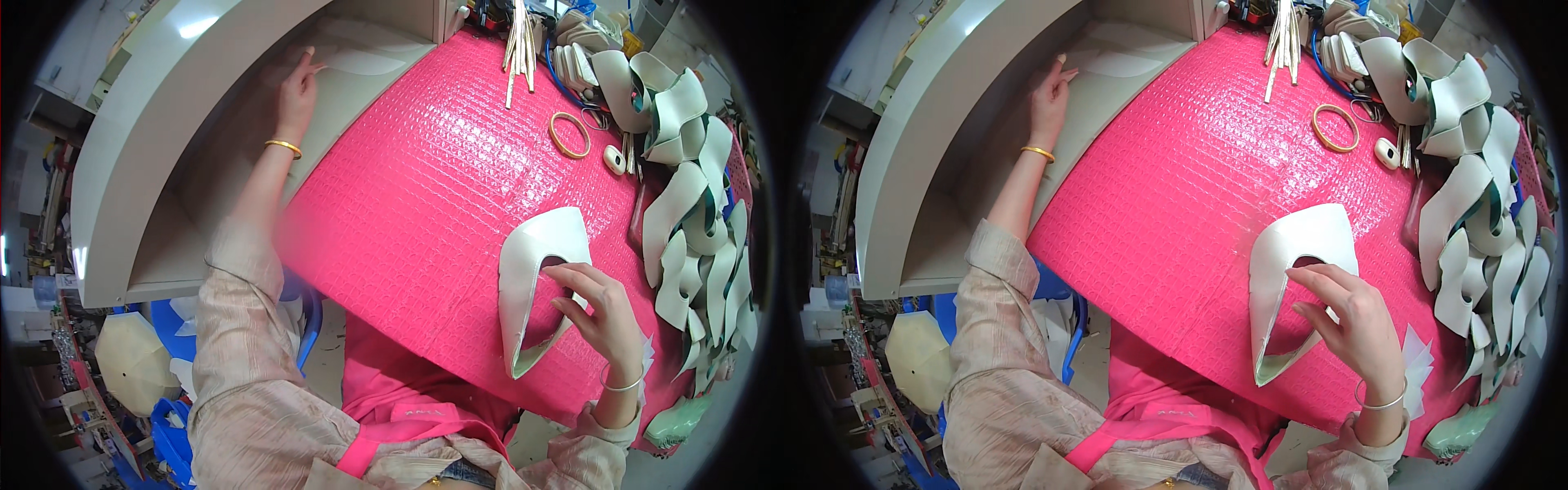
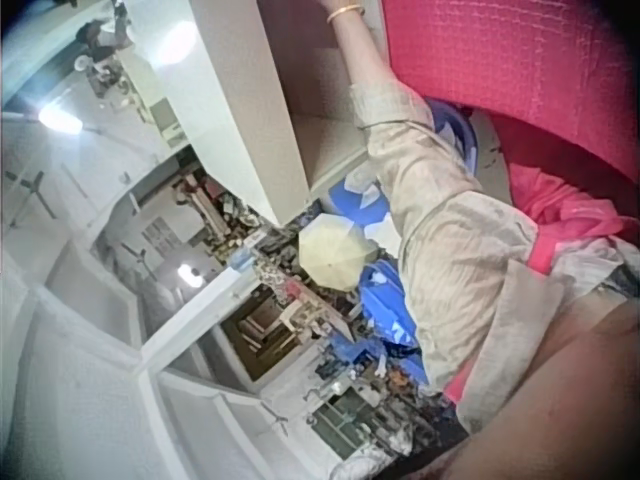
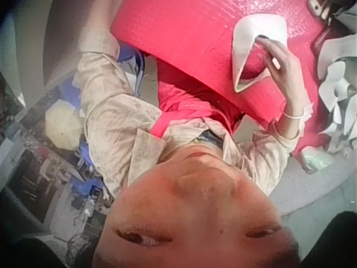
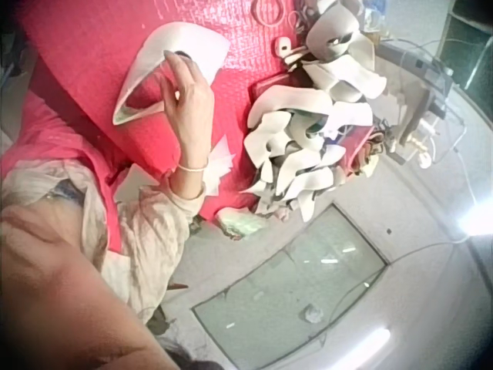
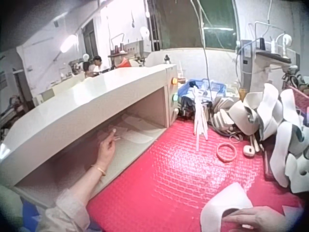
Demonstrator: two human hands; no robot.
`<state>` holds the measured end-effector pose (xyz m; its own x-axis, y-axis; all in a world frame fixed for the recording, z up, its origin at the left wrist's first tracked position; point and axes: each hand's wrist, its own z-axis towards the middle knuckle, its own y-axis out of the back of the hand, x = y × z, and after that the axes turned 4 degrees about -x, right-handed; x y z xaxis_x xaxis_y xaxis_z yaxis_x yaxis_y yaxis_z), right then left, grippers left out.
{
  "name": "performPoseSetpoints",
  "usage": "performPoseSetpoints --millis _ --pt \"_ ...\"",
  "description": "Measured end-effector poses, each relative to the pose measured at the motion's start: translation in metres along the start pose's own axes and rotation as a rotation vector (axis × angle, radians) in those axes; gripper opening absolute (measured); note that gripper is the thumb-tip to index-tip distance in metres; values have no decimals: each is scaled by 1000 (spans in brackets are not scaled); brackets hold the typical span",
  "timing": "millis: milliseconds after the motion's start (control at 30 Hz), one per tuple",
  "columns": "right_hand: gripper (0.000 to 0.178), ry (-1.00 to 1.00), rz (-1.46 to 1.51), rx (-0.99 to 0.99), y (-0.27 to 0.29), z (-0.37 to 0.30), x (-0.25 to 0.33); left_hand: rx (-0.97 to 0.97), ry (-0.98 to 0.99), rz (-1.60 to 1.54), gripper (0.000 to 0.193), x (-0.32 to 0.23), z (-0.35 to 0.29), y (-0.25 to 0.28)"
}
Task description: The person assembles shoe components by hand on a pink textured work surface. They pick up a white shoe upper and a green insole, align them, and press the edges together to secure the fit. The process is repeated for multiple units, with the person handling the parts one at a time and placing the finished assemblies aside.
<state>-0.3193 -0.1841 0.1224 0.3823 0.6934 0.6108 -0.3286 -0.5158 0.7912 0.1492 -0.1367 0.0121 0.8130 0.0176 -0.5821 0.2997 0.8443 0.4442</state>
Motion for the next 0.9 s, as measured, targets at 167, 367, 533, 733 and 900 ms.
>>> performPoseSetpoints --millis 167,367,533,733,900 --pt "32 16 72 74 -4 7 18 -137 -203 129 39 -28 -8 30" --pt "65 164 465 -55 -32 52 26 176 255 -365 41 -163 -30 73" --pt "95 360 558 -152 -70 104 45 496 393 -733 48 -241 -14 123" --pt "68 225 1043 33 -73 66 71 559 487 -880 43 -311 -8 135" --pt "44 73 1453 -247 -59 -27 54 829 417 -995 53 -341 -9 83"
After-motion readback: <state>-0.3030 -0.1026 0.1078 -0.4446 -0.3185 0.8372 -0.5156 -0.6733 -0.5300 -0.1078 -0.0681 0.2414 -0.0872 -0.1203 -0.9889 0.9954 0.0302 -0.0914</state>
